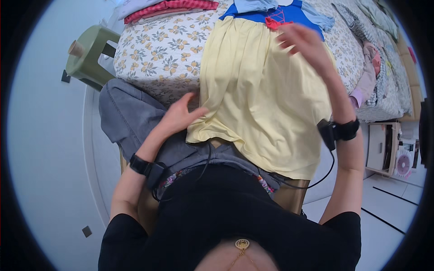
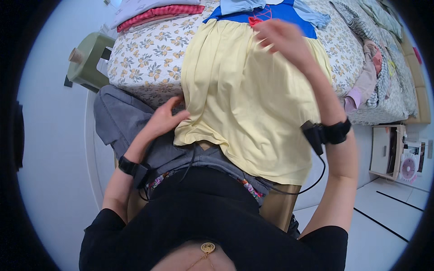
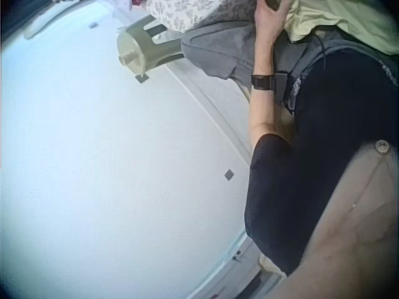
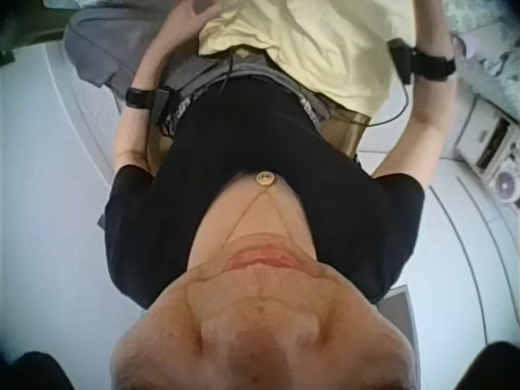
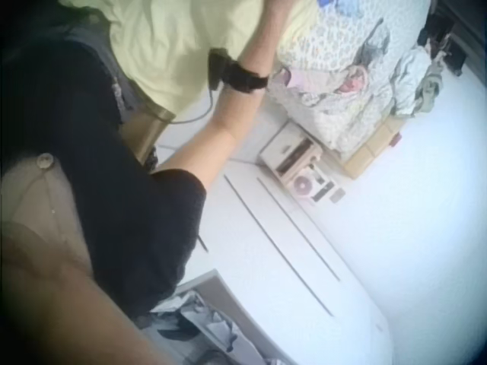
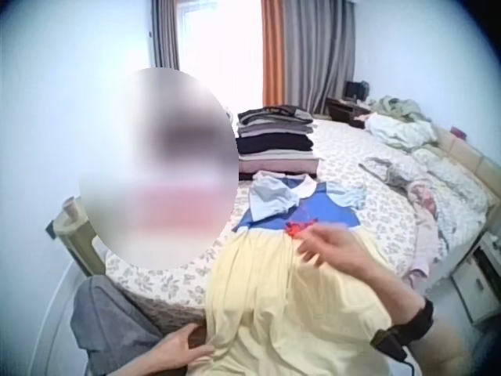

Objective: Folding various items of clothing, including a purple t-shirt and a yellow dress, on a bed.

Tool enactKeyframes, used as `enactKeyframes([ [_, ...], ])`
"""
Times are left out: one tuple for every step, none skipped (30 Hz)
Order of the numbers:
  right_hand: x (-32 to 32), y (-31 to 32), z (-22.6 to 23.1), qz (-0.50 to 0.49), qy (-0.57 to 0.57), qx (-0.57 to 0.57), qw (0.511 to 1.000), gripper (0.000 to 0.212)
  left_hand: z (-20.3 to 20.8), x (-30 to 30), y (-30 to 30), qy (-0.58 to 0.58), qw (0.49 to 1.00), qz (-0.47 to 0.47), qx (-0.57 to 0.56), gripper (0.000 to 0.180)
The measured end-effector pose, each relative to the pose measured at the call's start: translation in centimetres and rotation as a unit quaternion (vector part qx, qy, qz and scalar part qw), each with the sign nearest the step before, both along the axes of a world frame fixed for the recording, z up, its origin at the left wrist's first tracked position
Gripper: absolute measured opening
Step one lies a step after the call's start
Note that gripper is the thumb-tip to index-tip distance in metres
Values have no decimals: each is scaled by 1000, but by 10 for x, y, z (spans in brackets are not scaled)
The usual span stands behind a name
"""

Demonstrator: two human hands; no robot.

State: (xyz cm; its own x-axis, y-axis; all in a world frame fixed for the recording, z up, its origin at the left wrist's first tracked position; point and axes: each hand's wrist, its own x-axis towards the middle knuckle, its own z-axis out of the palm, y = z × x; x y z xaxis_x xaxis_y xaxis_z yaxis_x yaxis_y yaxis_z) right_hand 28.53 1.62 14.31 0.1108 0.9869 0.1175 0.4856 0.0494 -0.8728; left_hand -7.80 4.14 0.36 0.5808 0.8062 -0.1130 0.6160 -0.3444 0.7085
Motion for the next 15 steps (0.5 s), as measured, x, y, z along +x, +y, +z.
enactKeyframes([
  [-32, -2, 2, 27, -22, -30, 999, 31, -16, -2, -5, -61, 994, -37, 79, 69],
  [-49, -1, 4, 33, -35, -36, 998, 32, -14, 1, -7, -69, 993, -38, 85, 69],
  [-53, 8, 5, 24, -33, -22, 999, 35, -9, 4, -8, -46, 996, -73, 7, 66],
  [-51, 17, 4, 14, -30, -10, 999, 37, -2, 7, -13, -22, 991, -109, -73, 63],
  [-44, 29, 4, -17, 2, 12, 1000, 39, 9, 8, -20, -45, 989, -106, -95, 58],
  [-32, 43, 1, -50, 36, 33, 998, 41, 20, 9, -28, -6, 992, -104, -77, 55],
  [-11, 61, -6, -87, 11, 43, 995, 46, 26, 8, -34, 11, 992, -101, -81, 56],
  [0, 77, -10, -88, 4, 51, 995, 46, 29, 6, -39, 29, 991, -98, -84, 56],
  [8, 91, -13, -156, 7, 35, 987, 49, 32, 5, -42, 34, 991, -96, -87, 57],
  [11, 104, -11, -218, 14, 18, 976, 52, 33, -1, -48, 42, 991, -89, -93, 57],
  [16, 119, -8, -218, 13, 22, 976, 52, 30, -4, -52, 37, 991, -73, -109, 55],
  [18, 133, -7, -222, -89, -72, 968, 54, 17, -9, -57, 38, 991, -71, -108, 55],
  [17, 146, -9, -218, -187, -166, 943, 56, 2, -16, -63, 40, 994, -72, -77, 53],
  [15, 157, -15, -213, -183, -169, 945, 56, -9, -24, -66, 43, 995, -73, -47, 51],
  [20, 166, -26, -194, -241, -142, 940, 54, 15, -19, -70, 77, 991, -91, -64, 41],
])
